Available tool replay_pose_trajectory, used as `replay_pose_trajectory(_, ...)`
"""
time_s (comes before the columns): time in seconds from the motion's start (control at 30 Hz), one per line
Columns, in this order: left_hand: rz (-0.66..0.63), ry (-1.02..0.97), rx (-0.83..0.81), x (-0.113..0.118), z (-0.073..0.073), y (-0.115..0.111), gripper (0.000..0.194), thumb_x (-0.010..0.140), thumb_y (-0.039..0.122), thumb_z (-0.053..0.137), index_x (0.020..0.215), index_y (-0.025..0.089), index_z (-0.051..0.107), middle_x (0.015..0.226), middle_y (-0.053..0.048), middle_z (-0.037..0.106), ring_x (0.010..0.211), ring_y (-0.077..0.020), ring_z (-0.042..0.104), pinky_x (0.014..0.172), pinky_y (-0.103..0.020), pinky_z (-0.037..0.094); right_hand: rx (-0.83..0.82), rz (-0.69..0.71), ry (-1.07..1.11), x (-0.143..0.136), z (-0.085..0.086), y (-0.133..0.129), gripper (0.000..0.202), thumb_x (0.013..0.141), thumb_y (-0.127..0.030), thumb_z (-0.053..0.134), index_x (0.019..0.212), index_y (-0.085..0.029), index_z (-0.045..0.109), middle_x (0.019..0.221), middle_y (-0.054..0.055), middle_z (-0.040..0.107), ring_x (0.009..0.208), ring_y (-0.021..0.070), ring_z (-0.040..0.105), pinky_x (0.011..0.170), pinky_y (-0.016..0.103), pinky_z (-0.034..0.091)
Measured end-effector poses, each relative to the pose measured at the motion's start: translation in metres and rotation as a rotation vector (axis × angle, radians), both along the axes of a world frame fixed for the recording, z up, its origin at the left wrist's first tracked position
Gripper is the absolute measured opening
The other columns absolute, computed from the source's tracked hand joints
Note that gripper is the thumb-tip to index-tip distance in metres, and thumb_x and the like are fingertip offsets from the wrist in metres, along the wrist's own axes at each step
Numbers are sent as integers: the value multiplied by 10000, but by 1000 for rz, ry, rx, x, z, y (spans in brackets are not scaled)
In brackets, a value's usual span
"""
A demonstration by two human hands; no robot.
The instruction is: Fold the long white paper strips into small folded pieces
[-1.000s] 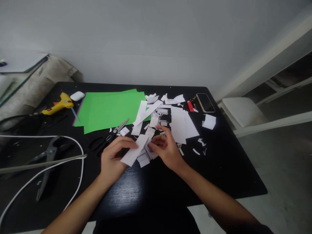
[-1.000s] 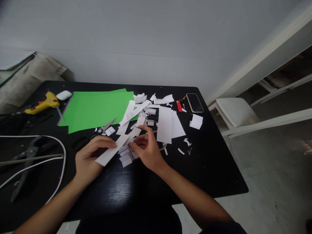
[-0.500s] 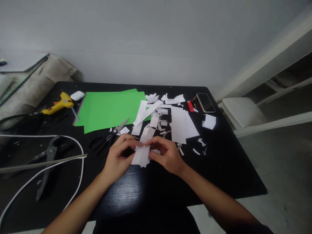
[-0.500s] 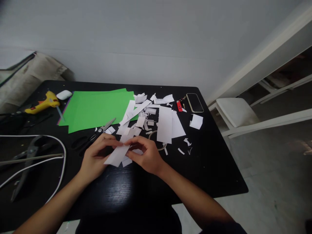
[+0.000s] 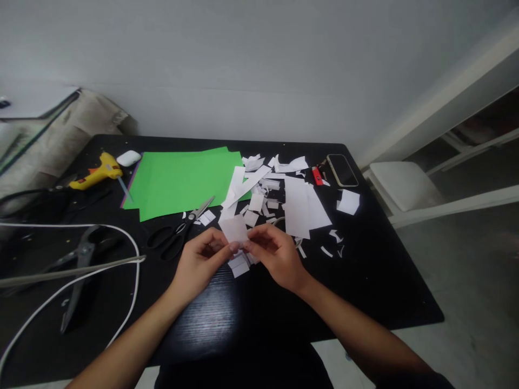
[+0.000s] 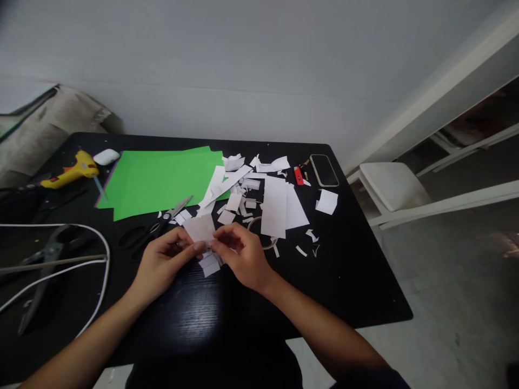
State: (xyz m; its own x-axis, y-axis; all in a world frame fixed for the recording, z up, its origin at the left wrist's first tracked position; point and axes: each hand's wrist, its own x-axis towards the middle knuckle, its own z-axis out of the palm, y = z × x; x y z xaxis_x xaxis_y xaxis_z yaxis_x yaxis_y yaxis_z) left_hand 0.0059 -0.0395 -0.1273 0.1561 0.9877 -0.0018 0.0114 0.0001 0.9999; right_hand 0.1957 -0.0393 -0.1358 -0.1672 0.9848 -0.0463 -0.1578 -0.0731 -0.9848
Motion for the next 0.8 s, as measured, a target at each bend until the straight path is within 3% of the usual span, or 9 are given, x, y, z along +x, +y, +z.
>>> replay_pose_trajectory(0.17,-37,43,77,0,-2,0,112,863,245,785,834,187,693,701,18,720,597,-107,665,562,-188,539,39,-27,-25,1,2,1,139,852,-279,779,953,-233,695,911,7,704,840,155,702,823,310,595)
replay_pose_trajectory(0.3,82,144,300,-9,-7,3,73,889,218,762,945,198,720,1064,-52,745,980,-169,721,847,-269,605,76,-16,-130,4,3,4,105,857,-254,745,949,-219,708,884,15,723,798,161,700,743,301,581)
replay_pose_trajectory(0.37,105,124,335,-12,-9,5,207,888,211,768,1086,223,712,1183,-64,725,1087,-193,712,939,-321,605,126,5,-221,6,5,5,88,866,-224,712,953,-213,722,884,25,739,791,169,703,712,302,573)
replay_pose_trajectory(0.47,46,168,311,-12,-13,5,350,883,225,785,1215,259,681,1162,-48,747,1014,-182,738,894,-314,621,231,49,-334,8,7,5,127,887,-176,648,965,-211,742,905,35,761,793,175,708,704,310,570)
replay_pose_trajectory(0.6,-1,349,354,-10,-13,2,269,890,256,786,1153,268,730,1064,-22,773,890,-151,724,769,-250,591,276,55,-328,8,6,3,141,922,-192,634,1002,-234,742,982,37,769,882,184,724,800,341,595)
replay_pose_trajectory(0.8,90,350,320,-11,-13,2,159,880,288,789,1026,245,746,884,12,756,653,-102,633,592,-201,516,-2,17,-10,2,-2,3,362,821,-296,822,1148,-282,668,1002,13,677,905,191,721,713,331,676)
